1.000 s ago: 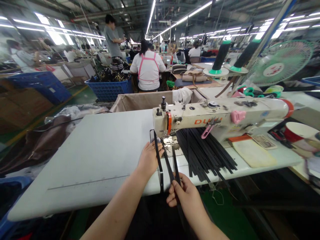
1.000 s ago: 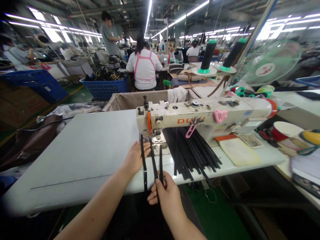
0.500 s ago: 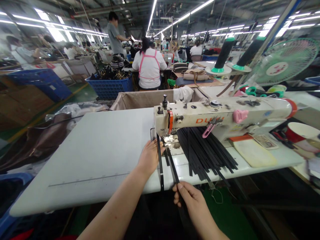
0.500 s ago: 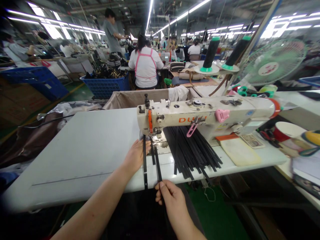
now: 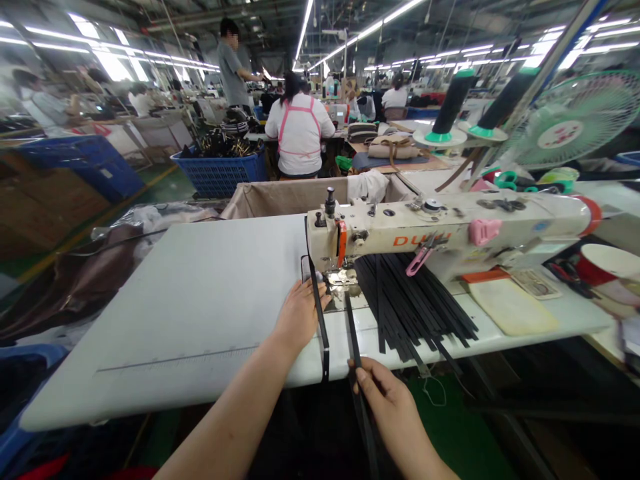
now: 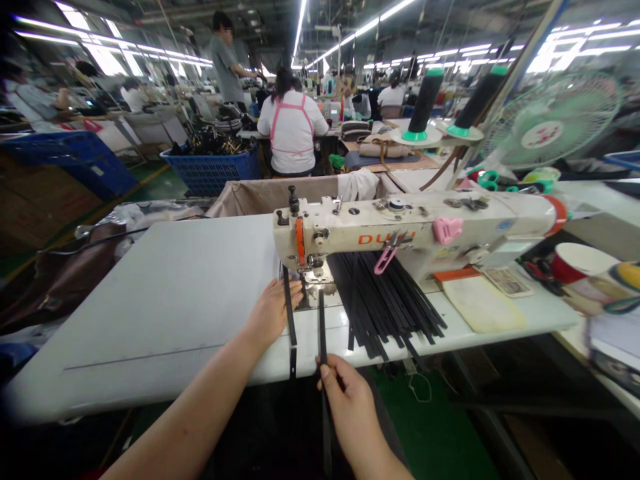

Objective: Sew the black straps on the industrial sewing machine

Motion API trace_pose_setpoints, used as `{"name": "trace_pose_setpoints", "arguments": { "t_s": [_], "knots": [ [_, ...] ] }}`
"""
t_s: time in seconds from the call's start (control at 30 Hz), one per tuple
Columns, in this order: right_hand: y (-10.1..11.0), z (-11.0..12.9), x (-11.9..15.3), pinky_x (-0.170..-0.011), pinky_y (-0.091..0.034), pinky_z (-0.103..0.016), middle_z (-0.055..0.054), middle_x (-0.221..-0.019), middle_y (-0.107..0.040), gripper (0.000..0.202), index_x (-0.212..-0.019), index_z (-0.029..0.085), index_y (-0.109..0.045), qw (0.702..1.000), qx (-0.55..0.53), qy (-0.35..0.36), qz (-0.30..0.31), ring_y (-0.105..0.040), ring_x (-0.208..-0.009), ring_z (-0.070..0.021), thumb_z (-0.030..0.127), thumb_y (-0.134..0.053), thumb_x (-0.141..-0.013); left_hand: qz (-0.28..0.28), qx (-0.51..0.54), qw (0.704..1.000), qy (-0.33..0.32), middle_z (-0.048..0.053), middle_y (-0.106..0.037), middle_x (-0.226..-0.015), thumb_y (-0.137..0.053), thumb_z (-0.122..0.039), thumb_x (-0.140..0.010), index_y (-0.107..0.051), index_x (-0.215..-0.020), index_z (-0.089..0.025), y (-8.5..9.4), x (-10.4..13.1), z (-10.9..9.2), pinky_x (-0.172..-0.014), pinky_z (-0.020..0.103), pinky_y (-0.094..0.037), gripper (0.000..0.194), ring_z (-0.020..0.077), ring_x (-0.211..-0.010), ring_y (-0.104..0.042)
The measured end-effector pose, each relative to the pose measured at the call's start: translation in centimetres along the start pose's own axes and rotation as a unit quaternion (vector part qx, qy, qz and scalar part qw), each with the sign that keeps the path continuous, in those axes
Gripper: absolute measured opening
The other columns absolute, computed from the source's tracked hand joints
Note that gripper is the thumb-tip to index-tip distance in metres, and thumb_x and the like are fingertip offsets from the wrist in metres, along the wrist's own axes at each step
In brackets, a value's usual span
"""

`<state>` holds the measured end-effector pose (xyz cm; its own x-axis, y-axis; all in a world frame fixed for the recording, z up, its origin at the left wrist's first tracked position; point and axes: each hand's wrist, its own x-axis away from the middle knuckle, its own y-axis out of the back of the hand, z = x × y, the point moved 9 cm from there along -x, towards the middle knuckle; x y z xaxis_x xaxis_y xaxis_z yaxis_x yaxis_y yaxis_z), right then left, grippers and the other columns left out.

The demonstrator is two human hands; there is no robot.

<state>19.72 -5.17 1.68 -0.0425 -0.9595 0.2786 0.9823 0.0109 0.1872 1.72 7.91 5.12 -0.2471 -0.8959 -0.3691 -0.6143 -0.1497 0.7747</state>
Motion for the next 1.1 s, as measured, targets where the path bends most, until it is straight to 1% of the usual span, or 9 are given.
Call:
{"name": "trace_pose_setpoints", "arguments": {
  "t_s": [0.3, 0.6, 0.7, 0.77, 0.83, 0.9, 0.97, 1.03, 1.1],
  "knots": [
    [-0.2, -0.1, -0.1, -0.072, -0.049, -0.032, -0.003, -0.071, -0.067, 0.047, -0.098, 0.018, -0.078, 1.0, -0.002, 0.002, 0.004, -0.062, -0.072, -0.0231, 0.061, -0.063, -0.085, -0.013, -0.041, 0.999, -0.033, 0.008, -0.073, -0.13, -0.054, -0.031, -0.103, -0.07, -0.121, -0.022, 0.3, 0.0, -1.0, -0.119, 0.053, -0.042, 0.025, 0.0281, -0.135, -0.059],
    [-0.2, 0.7, 0.0, -0.07, -0.051, -0.032, -0.003, -0.069, -0.067, 0.047, -0.095, 0.019, -0.079, 1.0, 0.007, 0.015, 0.002, -0.063, -0.071, -0.0235, 0.063, -0.062, -0.087, 0.005, -0.051, 0.998, -0.03, 0.011, -0.068, -0.137, -0.053, -0.031, -0.103, -0.065, -0.128, -0.021, 0.1, 0.0, -1.2, -0.119, 0.053, -0.042, 0.029, 0.0306, -0.139, -0.055],
    [-0.1, 0.8, 0.1, -0.071, -0.053, -0.033, -0.004, -0.071, -0.069, 0.046, -0.097, 0.019, -0.079, 1.0, 0.01, 0.022, -0.001, -0.064, -0.071, -0.0238, 0.061, -0.061, -0.088, -0.02, -0.038, 0.999, -0.023, 0.012, -0.067, -0.137, -0.054, -0.031, -0.102, -0.063, -0.128, -0.021, 0.6, 0.0, -1.3, -0.12, 0.052, -0.043, 0.029, 0.0301, -0.139, -0.055],
    [-0.2, 0.8, 0.1, -0.072, -0.054, -0.033, -0.004, -0.074, -0.071, 0.044, -0.101, 0.019, -0.078, 0.999, 0.016, 0.029, 0.001, -0.065, -0.071, -0.0237, 0.057, -0.06, -0.09, -0.062, -0.039, 0.997, -0.005, 0.014, -0.063, -0.141, -0.055, -0.03, -0.1, -0.062, -0.128, -0.019, 1.8, 0.0, -1.3, -0.118, 0.051, -0.045, 0.03, 0.0302, -0.138, -0.054],
    [-0.3, 1.0, 0.0, -0.073, -0.054, -0.032, -0.004, -0.076, -0.071, 0.041, -0.107, 0.019, -0.077, 0.999, 0.031, 0.04, 0.006, -0.066, -0.072, -0.0233, 0.053, -0.06, -0.091, -0.117, -0.054, 0.992, 0.003, 0.017, -0.059, -0.145, -0.054, -0.025, -0.1, -0.061, -0.128, -0.017, 3.4, 0.2, -1.7, -0.119, 0.05, -0.044, 0.03, 0.0303, -0.142, -0.051],
    [-0.5, 1.2, -0.1, -0.075, -0.053, -0.032, -0.004, -0.076, -0.071, 0.039, -0.112, 0.019, -0.075, 0.997, 0.052, 0.052, 0.008, -0.066, -0.072, -0.0228, 0.048, -0.06, -0.092, -0.172, -0.074, 0.982, -0.016, 0.016, -0.06, -0.142, -0.049, -0.017, -0.099, -0.063, -0.124, -0.018, 5.0, 0.7, -2.6, -0.123, 0.05, -0.038, 0.028, 0.0289, -0.146, -0.046],
    [-0.7, 1.5, -0.4, -0.078, -0.053, -0.031, -0.002, -0.076, -0.07, 0.04, -0.12, 0.019, -0.073, 0.996, 0.068, 0.065, 0.009, -0.067, -0.073, -0.0221, 0.045, -0.059, -0.093, -0.198, -0.08, 0.976, -0.052, 0.012, -0.067, -0.131, -0.044, -0.011, -0.099, -0.066, -0.116, -0.021, 5.8, 1.4, -3.7, -0.125, 0.049, -0.033, 0.03, 0.026, -0.146, -0.048],
    [-1.1, 1.9, -0.8, -0.079, -0.054, -0.031, -0.001, -0.076, -0.068, 0.044, -0.129, 0.018, -0.068, 0.995, 0.072, 0.073, 0.015, -0.066, -0.073, -0.0208, 0.041, -0.058, -0.093, -0.183, -0.068, 0.978, -0.075, 0.008, -0.073, -0.118, -0.044, -0.008, -0.098, -0.07, -0.102, -0.023, 5.5, 1.6, -4.0, -0.127, 0.049, -0.03, 0.03, 0.0241, -0.141, -0.053],
    [-1.4, 2.3, -1.1, -0.078, -0.054, -0.03, 0.0, -0.075, -0.067, 0.047, -0.135, 0.019, -0.065, 0.994, 0.076, 0.075, 0.026, -0.066, -0.072, -0.02, 0.038, -0.056, -0.093, -0.133, -0.046, 0.988, -0.061, 0.005, -0.075, -0.11, -0.046, -0.008, -0.097, -0.07, -0.088, -0.024, 4.2, 1.0, -3.0, -0.128, 0.05, -0.027, 0.03, 0.0238, -0.136, -0.057]
  ]
}}
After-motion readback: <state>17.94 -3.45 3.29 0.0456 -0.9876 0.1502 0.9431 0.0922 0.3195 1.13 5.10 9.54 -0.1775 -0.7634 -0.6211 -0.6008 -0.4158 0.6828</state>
